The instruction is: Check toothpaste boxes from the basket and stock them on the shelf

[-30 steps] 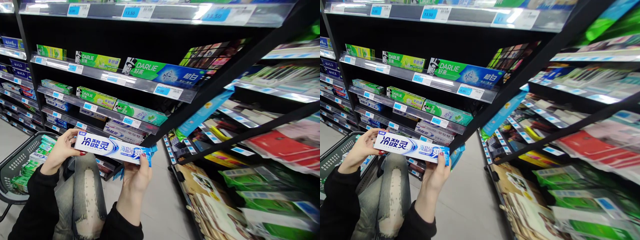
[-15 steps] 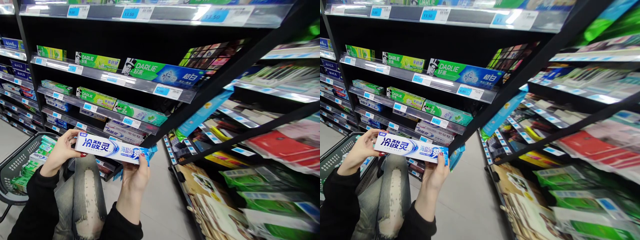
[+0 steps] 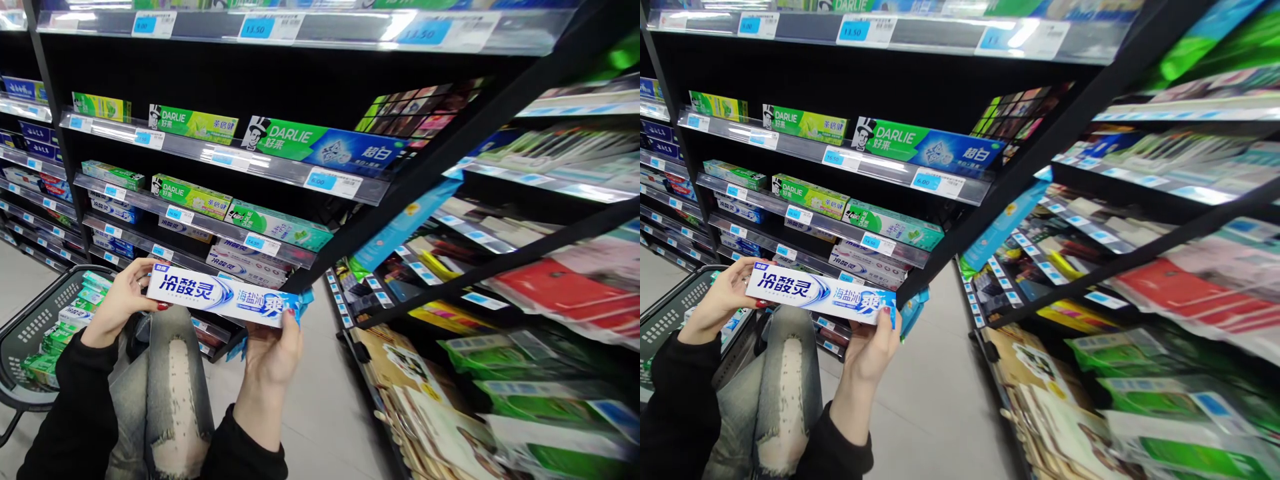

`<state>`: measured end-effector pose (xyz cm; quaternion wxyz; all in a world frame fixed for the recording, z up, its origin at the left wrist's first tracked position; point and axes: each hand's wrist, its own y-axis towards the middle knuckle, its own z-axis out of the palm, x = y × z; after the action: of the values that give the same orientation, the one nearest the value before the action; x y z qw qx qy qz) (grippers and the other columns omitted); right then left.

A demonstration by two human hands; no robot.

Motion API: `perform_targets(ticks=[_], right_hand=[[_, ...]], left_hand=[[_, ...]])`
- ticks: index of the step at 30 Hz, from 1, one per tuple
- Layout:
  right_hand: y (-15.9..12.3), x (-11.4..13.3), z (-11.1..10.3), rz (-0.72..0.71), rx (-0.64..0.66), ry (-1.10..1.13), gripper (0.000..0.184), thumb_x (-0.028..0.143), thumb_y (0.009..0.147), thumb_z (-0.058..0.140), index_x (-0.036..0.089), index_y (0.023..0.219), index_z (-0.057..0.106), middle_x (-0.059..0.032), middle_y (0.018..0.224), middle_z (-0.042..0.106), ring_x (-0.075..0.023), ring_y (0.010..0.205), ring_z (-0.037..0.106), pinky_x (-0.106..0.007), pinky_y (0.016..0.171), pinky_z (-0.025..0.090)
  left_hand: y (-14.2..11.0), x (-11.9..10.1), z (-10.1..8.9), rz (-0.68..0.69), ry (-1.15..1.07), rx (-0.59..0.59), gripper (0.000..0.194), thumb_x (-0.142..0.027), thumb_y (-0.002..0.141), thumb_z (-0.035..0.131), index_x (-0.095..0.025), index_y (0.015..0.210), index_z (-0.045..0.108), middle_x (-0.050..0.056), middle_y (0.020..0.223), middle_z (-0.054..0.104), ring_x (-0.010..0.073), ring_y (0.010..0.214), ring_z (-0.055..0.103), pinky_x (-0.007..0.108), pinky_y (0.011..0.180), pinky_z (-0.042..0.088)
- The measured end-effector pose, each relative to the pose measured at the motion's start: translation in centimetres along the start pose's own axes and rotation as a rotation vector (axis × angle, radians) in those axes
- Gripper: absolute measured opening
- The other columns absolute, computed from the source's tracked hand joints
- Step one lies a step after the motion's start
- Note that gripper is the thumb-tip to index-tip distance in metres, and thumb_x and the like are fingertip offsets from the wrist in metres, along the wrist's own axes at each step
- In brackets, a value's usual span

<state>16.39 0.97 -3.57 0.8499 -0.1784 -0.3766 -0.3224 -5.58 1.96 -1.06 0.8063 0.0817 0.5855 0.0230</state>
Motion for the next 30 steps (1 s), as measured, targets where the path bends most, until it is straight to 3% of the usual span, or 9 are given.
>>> perform_targets(ticks=[5, 9, 22, 30], right_hand=[[-0.7, 0.4, 0.4, -0.021, 0.061, 0.022, 0.033, 0.043, 0.070, 0.066, 0.021, 0.094, 0.062, 0.0006, 0.086, 0.064, -0.0146, 0.075, 0.061, -0.026, 0.060, 0.053], [-1.2, 0.7, 0.6, -0.048, 0.097, 0.007, 0.037, 0.044, 0.072, 0.064, 0.022, 0.101, 0.060, 0.0004, 0.089, 0.063, -0.0145, 0.076, 0.060, -0.026, 0.060, 0.051], [-1.6, 1.0, 0.8, -0.072, 0.115, -0.074, 0.036, 0.045, 0.071, 0.064, 0.023, 0.098, 0.057, 0.0009, 0.085, 0.058, -0.0130, 0.068, 0.054, -0.024, 0.056, 0.045], [-1.8, 1.2, 0.7, -0.060, 0.122, -0.067, 0.037, 0.046, 0.071, 0.065, 0.022, 0.098, 0.058, -0.0002, 0.090, 0.059, -0.0143, 0.074, 0.056, -0.026, 0.060, 0.047]], left_hand=[[0.4, 0.2, -0.8, -0.074, -0.048, 0.010, 0.070, 0.002, 0.043, 0.084, -0.019, 0.106, 0.063, 0.008, 0.113, 0.069, 0.0261, 0.109, 0.062, 0.032, 0.086, 0.051], [0.6, 0.4, -1.2, -0.097, -0.063, 0.008, 0.070, 0.005, 0.044, 0.081, -0.019, 0.107, 0.062, 0.007, 0.117, 0.068, 0.0260, 0.116, 0.060, 0.032, 0.094, 0.050], [0.6, 0.3, -1.1, -0.094, -0.064, -0.031, 0.068, 0.005, 0.042, 0.079, -0.018, 0.105, 0.064, 0.007, 0.111, 0.070, 0.0263, 0.110, 0.063, 0.033, 0.092, 0.050], [0.6, 0.4, -1.2, -0.104, -0.067, -0.038, 0.070, 0.005, 0.040, 0.080, -0.018, 0.104, 0.064, 0.007, 0.111, 0.070, 0.0263, 0.110, 0.062, 0.032, 0.091, 0.051]])
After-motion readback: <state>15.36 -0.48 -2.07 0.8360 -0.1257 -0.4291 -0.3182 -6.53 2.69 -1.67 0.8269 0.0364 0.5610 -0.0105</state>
